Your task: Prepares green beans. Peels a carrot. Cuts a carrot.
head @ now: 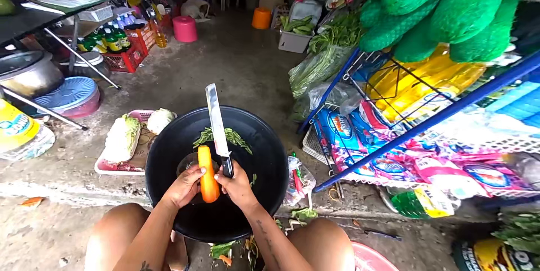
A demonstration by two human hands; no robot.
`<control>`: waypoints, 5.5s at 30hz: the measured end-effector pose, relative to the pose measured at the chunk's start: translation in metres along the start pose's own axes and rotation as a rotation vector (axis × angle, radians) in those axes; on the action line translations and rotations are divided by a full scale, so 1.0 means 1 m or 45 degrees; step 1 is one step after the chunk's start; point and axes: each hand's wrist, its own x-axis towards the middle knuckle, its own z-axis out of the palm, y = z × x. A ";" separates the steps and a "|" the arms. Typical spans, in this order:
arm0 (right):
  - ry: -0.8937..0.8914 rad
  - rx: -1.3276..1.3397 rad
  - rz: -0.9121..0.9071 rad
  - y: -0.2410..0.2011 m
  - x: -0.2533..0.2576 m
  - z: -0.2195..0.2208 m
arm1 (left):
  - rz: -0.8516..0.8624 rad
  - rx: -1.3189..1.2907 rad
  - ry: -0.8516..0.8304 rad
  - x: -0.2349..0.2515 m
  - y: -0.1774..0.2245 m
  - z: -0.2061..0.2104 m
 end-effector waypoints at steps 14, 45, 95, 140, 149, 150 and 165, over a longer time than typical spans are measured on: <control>-0.015 0.690 -0.017 -0.034 -0.071 -0.057 | -0.151 0.109 0.183 0.001 -0.008 -0.028; 0.090 -0.493 0.428 0.011 0.013 -0.049 | -0.326 1.101 0.684 0.066 -0.058 -0.054; -0.474 -1.638 0.706 0.055 0.038 0.021 | -0.272 1.084 0.699 0.087 -0.061 -0.053; -0.323 -1.695 0.616 0.033 0.031 0.005 | -0.439 1.540 0.405 0.095 -0.038 -0.061; -0.592 -1.848 0.558 0.035 0.020 0.023 | -0.503 1.291 0.631 0.071 -0.056 -0.073; -0.594 -1.864 0.573 0.035 0.020 0.024 | -0.504 1.283 0.631 0.071 -0.056 -0.073; -0.609 -1.730 0.559 0.066 0.068 0.050 | -0.550 1.412 0.573 0.071 -0.048 -0.067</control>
